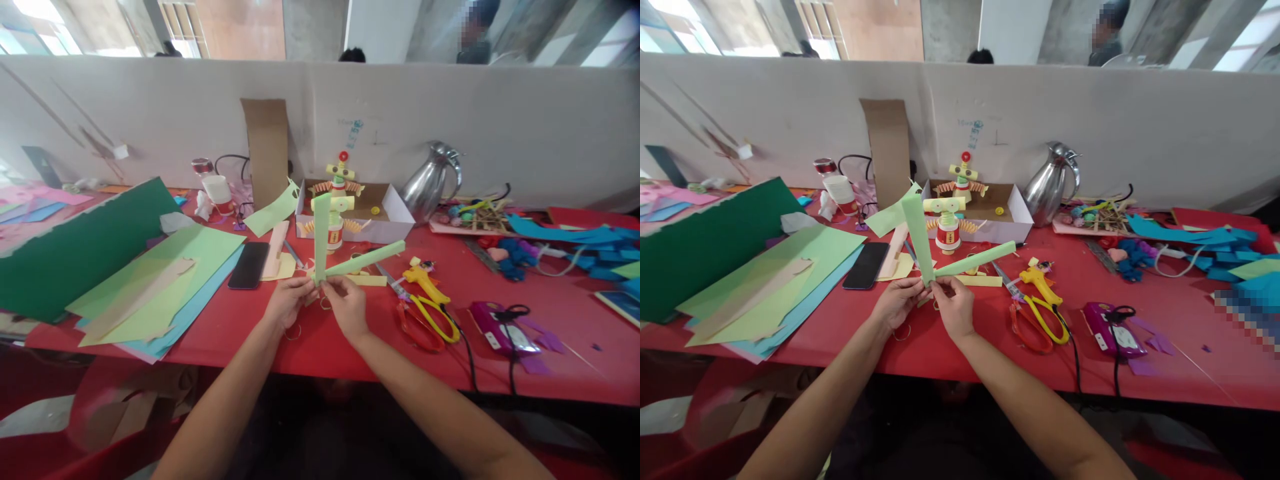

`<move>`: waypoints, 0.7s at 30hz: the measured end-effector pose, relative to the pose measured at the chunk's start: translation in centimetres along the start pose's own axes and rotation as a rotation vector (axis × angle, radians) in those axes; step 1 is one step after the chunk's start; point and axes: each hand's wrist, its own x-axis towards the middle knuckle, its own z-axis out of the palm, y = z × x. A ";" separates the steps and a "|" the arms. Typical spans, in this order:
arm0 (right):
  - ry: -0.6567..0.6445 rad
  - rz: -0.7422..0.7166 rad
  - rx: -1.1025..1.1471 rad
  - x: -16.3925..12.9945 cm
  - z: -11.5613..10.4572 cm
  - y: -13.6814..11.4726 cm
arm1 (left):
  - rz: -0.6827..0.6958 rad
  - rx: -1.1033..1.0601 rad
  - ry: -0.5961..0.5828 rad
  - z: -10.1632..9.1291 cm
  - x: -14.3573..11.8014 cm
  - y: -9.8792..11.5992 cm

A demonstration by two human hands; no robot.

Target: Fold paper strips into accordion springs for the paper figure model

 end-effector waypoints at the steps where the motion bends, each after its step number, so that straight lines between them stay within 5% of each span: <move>1: 0.002 0.000 0.010 0.0 0.0 -0.1 | -0.004 -0.006 0.001 0.0 0.0 0.0; 11: -0.033 -0.073 -0.003 -0.1 -0.3 -0.4 | -0.009 0.023 -0.052 -0.1 0.0 0.2; 21: 0.013 -0.107 0.093 -0.2 0.1 -0.1 | 0.144 0.062 -0.055 0.3 -0.3 0.1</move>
